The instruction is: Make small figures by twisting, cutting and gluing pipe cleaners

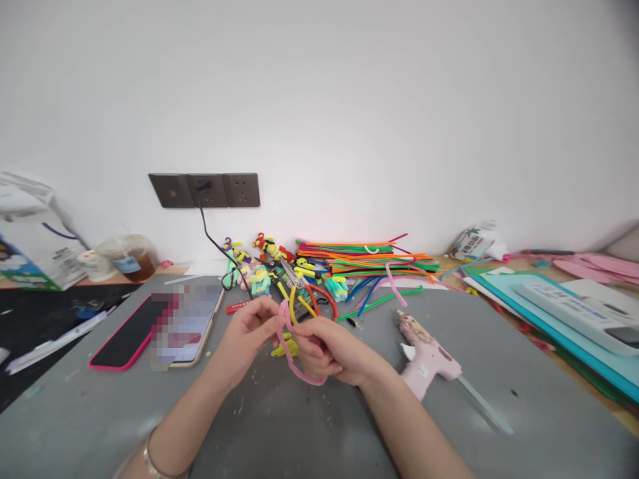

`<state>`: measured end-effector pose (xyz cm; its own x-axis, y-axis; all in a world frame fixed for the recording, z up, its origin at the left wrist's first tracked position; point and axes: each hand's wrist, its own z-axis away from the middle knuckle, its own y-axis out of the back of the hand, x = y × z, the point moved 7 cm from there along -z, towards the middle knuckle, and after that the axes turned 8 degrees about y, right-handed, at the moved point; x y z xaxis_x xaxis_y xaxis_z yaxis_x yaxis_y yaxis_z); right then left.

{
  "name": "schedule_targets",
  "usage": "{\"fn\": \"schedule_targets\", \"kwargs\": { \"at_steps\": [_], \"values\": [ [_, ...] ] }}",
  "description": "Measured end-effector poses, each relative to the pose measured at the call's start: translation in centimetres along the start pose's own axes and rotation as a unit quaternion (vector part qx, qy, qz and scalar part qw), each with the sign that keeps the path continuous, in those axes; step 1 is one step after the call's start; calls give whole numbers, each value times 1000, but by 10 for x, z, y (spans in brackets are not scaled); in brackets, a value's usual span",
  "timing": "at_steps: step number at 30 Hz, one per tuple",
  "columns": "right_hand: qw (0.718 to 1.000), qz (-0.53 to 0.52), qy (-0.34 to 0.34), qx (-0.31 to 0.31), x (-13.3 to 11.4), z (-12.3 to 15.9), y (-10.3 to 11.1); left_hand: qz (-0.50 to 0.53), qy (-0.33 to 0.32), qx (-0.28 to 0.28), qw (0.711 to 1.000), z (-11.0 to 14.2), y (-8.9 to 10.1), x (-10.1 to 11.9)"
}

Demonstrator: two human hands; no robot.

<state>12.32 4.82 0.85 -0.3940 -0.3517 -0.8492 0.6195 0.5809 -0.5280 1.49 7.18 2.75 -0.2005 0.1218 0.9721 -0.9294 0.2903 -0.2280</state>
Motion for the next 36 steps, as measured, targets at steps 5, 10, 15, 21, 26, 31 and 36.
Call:
{"fn": "schedule_targets", "kwargs": {
  "at_steps": [5,10,15,21,26,31,36],
  "values": [
    [1000,-14,6,-16,1,-1,-2,14,0,10,1000,0,-2,2],
    [1000,-7,4,-26,3,-1,-4,26,22,14,999,0,-2,1],
    [999,-1,2,-32,3,-1,-5,28,50,5,998,0,-1,-6],
    [999,37,12,-10,2,-1,-2,31,57,0,998,-1,1,-8],
    [993,34,100,51,-12,-2,5,129,40,105,985,-5,25,-5],
    [972,-18,197,128,-30,0,15,202,33,146,968,-9,37,-2],
    [936,-11,314,160,-47,7,17,254,61,146,954,-8,32,-6]
  ]
}}
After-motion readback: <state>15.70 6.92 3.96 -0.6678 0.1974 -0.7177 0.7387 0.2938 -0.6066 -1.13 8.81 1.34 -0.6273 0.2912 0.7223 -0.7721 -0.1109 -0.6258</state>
